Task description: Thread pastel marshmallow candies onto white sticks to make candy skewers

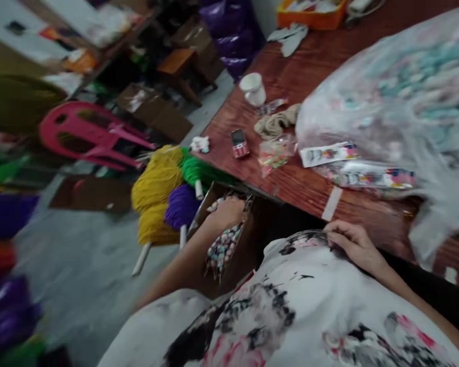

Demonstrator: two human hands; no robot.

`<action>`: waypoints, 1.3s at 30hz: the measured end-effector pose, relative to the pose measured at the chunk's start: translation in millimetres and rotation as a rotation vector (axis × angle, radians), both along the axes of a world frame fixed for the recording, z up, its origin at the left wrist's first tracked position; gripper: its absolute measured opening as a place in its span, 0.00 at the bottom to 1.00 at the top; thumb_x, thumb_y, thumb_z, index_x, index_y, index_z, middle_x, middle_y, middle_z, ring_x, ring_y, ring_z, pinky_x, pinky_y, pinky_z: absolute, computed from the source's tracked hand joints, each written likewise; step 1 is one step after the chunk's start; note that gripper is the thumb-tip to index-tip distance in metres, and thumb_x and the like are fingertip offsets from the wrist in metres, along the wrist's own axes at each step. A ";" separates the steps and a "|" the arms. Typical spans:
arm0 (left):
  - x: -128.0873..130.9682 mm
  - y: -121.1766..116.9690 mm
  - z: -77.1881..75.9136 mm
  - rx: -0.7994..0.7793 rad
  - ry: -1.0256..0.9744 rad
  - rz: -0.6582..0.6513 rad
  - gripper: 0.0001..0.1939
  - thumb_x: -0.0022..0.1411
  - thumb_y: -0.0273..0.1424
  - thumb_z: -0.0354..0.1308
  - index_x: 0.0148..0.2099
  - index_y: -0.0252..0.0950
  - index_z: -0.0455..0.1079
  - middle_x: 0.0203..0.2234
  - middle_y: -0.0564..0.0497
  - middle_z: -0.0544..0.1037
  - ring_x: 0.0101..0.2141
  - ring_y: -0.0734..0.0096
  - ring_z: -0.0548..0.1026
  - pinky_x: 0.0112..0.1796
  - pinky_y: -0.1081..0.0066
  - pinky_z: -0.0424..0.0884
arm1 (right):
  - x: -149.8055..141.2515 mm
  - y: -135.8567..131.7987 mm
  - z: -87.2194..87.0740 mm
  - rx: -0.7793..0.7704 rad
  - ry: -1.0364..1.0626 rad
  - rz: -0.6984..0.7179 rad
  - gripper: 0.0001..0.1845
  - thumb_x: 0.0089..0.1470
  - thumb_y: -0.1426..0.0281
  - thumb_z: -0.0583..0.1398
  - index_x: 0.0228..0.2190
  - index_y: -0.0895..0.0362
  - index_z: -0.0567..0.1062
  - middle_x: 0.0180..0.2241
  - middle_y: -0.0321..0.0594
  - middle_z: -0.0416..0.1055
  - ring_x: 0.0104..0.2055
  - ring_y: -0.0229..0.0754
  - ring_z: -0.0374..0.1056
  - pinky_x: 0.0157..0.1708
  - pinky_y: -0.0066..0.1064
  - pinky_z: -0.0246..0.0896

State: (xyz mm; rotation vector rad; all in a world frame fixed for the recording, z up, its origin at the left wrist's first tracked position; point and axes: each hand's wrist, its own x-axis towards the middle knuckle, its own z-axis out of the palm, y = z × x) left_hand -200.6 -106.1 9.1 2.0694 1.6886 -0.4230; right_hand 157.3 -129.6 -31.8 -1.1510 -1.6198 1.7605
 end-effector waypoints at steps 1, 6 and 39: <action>15.3 8.7 1.7 0.029 -0.063 -0.078 0.08 0.61 0.33 0.60 0.35 0.34 0.75 0.29 0.47 0.77 0.34 0.67 0.74 0.38 0.69 0.68 | -3.2 -0.9 -0.1 0.057 -0.019 0.020 0.11 0.61 0.63 0.55 0.32 0.56 0.74 0.24 0.34 0.69 0.27 0.35 0.64 0.30 0.27 0.59; 170.7 63.2 10.6 0.443 -0.430 -0.482 0.15 0.69 0.35 0.48 0.39 0.34 0.74 0.34 0.45 0.77 0.38 0.67 0.74 0.40 0.68 0.68 | -3.1 -4.5 0.2 0.534 -0.244 0.030 0.09 0.61 0.72 0.54 0.35 0.56 0.74 0.33 0.41 0.75 0.36 0.39 0.69 0.39 0.33 0.63; 246.3 140.1 -47.3 0.630 -0.474 -0.472 0.12 0.66 0.32 0.51 0.42 0.38 0.76 0.37 0.46 0.78 0.40 0.63 0.73 0.43 0.64 0.70 | 229.7 -51.5 -7.5 0.453 -1.618 -0.732 0.13 0.57 0.67 0.54 0.35 0.58 0.77 0.33 0.47 0.74 0.37 0.48 0.62 0.35 0.37 0.50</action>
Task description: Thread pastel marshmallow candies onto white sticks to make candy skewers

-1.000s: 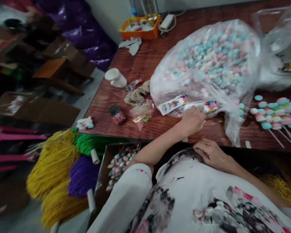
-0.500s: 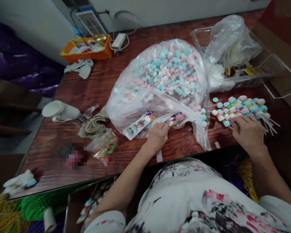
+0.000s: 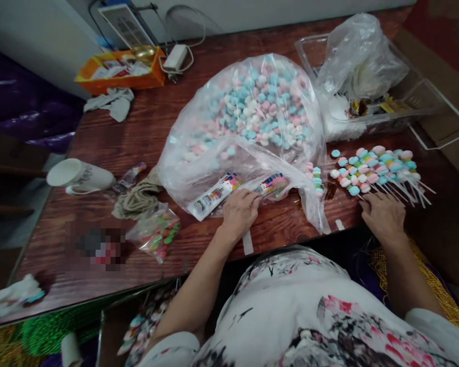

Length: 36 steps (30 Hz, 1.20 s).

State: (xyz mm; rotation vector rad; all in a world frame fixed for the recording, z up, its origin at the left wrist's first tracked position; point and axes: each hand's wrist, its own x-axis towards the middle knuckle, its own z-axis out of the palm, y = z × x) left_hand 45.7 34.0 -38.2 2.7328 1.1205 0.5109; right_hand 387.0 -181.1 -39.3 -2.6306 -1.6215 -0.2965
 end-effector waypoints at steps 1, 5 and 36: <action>-1.4 -1.3 0.7 -0.022 -0.008 -0.005 0.12 0.66 0.32 0.51 0.42 0.38 0.76 0.38 0.46 0.78 0.41 0.63 0.73 0.44 0.64 0.70 | 1.5 1.0 -1.8 0.003 0.010 0.004 0.13 0.57 0.67 0.53 0.34 0.58 0.77 0.33 0.47 0.74 0.36 0.47 0.63 0.34 0.36 0.50; -6.4 2.8 -1.8 -0.120 -0.095 -0.020 0.13 0.66 0.30 0.50 0.34 0.36 0.75 0.35 0.47 0.78 0.39 0.66 0.73 0.44 0.65 0.69 | 1.7 3.3 -9.1 0.078 0.046 -0.040 0.14 0.59 0.67 0.52 0.35 0.58 0.76 0.30 0.47 0.74 0.33 0.46 0.64 0.32 0.35 0.51; -12.9 3.4 -2.3 -0.253 -0.142 -0.120 0.11 0.60 0.24 0.52 0.30 0.33 0.76 0.31 0.46 0.74 0.36 0.66 0.70 0.40 0.66 0.67 | -129.5 75.3 112.6 -0.279 -0.243 1.280 0.08 0.46 0.80 0.59 0.24 0.56 0.71 0.22 0.41 0.68 0.26 0.45 0.62 0.29 0.38 0.40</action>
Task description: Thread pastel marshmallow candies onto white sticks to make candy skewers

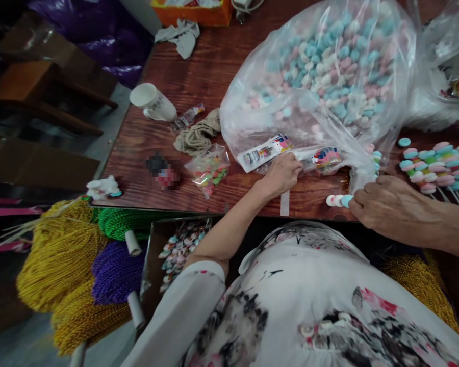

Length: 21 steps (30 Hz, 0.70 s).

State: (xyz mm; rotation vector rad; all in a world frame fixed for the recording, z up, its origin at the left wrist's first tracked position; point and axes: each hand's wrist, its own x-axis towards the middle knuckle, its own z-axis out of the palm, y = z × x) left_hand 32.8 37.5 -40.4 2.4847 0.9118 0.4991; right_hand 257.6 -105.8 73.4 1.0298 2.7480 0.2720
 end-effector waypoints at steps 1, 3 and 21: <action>-0.6 2.2 -0.6 -0.020 -0.023 -0.004 0.11 0.59 0.24 0.53 0.29 0.33 0.75 0.29 0.46 0.74 0.35 0.68 0.70 0.39 0.67 0.66 | -3.6 -2.2 1.6 -0.003 0.001 0.010 0.07 0.46 0.80 0.59 0.25 0.56 0.72 0.23 0.41 0.69 0.27 0.45 0.63 0.30 0.38 0.41; -0.8 5.8 -2.2 -0.072 -0.097 0.024 0.09 0.57 0.23 0.55 0.27 0.33 0.74 0.26 0.49 0.73 0.31 0.70 0.70 0.37 0.69 0.65 | -10.5 -4.3 4.8 0.004 -0.006 0.014 0.08 0.46 0.81 0.59 0.27 0.57 0.72 0.23 0.41 0.70 0.27 0.45 0.64 0.30 0.37 0.42; -17.3 -36.6 21.0 -0.199 -0.412 0.197 0.09 0.53 0.29 0.63 0.24 0.34 0.67 0.21 0.56 0.70 0.26 0.76 0.66 0.31 0.73 0.62 | 54.3 -35.6 -12.3 0.556 0.702 -0.429 0.10 0.46 0.79 0.65 0.34 0.58 0.76 0.29 0.44 0.78 0.31 0.46 0.75 0.33 0.32 0.67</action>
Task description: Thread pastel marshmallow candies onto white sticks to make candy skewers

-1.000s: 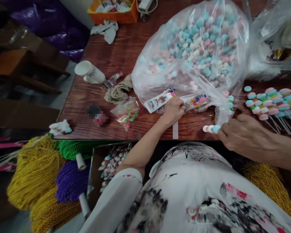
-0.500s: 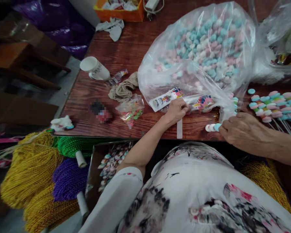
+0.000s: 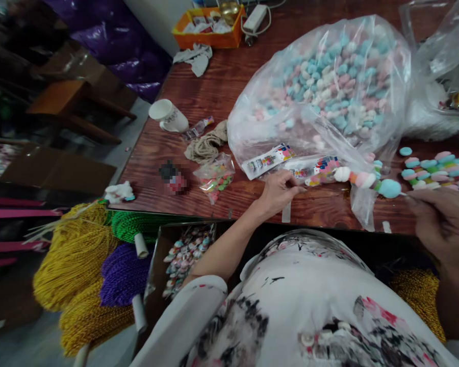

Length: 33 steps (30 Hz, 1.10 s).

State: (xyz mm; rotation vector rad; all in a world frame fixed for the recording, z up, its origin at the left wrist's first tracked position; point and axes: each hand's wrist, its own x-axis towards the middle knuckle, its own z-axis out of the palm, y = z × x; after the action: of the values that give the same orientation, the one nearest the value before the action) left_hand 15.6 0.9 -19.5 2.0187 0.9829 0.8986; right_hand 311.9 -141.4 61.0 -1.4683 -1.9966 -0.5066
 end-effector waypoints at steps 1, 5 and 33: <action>0.6 -3.3 0.2 0.028 0.002 0.000 0.09 0.54 0.28 0.62 0.25 0.34 0.67 0.21 0.56 0.70 0.26 0.76 0.66 0.31 0.73 0.62 | -2.4 1.6 -2.2 -0.011 -0.019 0.025 0.10 0.47 0.79 0.64 0.34 0.59 0.76 0.29 0.45 0.78 0.32 0.46 0.76 0.34 0.33 0.67; 3.3 -11.9 -0.9 0.154 -0.004 -0.017 0.06 0.55 0.25 0.59 0.26 0.35 0.67 0.22 0.54 0.71 0.27 0.75 0.67 0.32 0.72 0.62 | -1.4 4.1 -8.1 -0.044 -0.071 0.104 0.12 0.46 0.80 0.64 0.36 0.59 0.75 0.30 0.47 0.78 0.33 0.48 0.75 0.35 0.35 0.68; 24.7 -37.6 15.5 0.117 0.690 -0.469 0.07 0.62 0.28 0.53 0.43 0.35 0.67 0.36 0.47 0.76 0.38 0.64 0.75 0.36 0.68 0.68 | -21.1 -2.3 -46.3 -0.260 0.088 0.396 0.12 0.51 0.80 0.59 0.38 0.56 0.75 0.32 0.39 0.77 0.32 0.40 0.71 0.35 0.32 0.64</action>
State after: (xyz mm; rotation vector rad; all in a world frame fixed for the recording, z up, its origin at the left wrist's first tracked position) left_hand 40.3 -36.7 -4.0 2.5734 0.7374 -0.0089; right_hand 290.8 -143.8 14.7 -1.1646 -2.2681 -0.0143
